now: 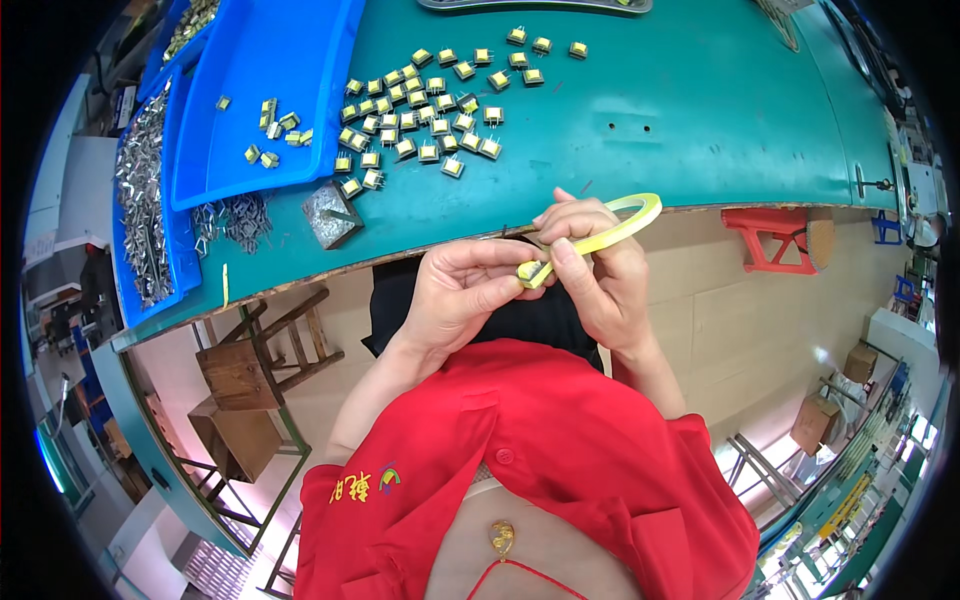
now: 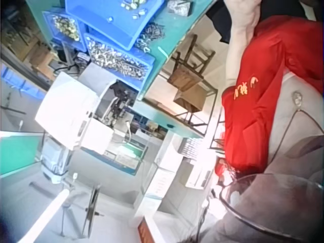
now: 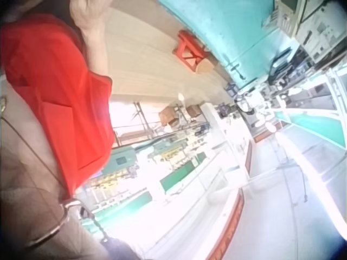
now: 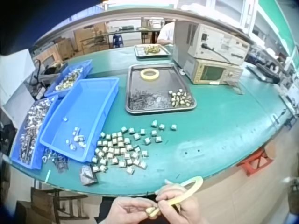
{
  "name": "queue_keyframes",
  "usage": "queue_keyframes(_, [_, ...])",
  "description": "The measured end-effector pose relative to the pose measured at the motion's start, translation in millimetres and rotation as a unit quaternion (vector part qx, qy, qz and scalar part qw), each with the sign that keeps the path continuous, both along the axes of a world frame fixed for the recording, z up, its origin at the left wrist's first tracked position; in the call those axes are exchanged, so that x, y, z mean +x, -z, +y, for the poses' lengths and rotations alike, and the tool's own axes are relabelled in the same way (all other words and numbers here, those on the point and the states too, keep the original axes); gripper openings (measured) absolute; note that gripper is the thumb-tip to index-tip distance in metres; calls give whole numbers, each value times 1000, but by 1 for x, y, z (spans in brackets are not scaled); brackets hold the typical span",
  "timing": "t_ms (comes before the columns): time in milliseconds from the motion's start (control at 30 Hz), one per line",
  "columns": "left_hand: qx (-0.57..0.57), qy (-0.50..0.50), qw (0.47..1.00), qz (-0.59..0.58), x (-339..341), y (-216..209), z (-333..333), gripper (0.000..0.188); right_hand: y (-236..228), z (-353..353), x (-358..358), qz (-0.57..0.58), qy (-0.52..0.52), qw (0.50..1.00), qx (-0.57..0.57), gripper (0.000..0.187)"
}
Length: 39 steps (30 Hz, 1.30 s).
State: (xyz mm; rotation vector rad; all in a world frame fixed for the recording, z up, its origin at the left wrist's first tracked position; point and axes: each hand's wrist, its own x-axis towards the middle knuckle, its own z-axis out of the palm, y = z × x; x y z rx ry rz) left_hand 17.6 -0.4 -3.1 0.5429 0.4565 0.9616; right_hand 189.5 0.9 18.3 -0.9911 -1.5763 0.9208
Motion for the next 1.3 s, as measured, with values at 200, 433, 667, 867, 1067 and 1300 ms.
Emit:
queue_keyframes(200, [0, 8, 1000, 1, -1, 1, 1, 25, 3, 0, -1, -3, 3, 1000, 0, 9])
queue_keyframes(433, [-64, -5, 998, -16, 3, -1, 0, 24, 11, 2, -7, -6, 50, 999, -1, 8])
queue_keyframes(667, [-112, -3, 992, -50, 6, 10, -3, 22, 21, 2, -11, 27, 75, 997, -7, 11])
queue_keyframes(867, [-141, -22, 989, -36, 7, 6, -2, 22, 23, 2, -12, 16, 81, 997, 3, 11])
queue_keyframes(1067, [-128, -21, 991, -17, 8, 5, -3, 25, 23, 2, -12, -3, 74, 997, 11, 13])
queue_keyframes(1300, [-108, -29, 994, 6, 4, 7, -4, 24, 19, 3, 2, 23, 21, 999, 12, 29])
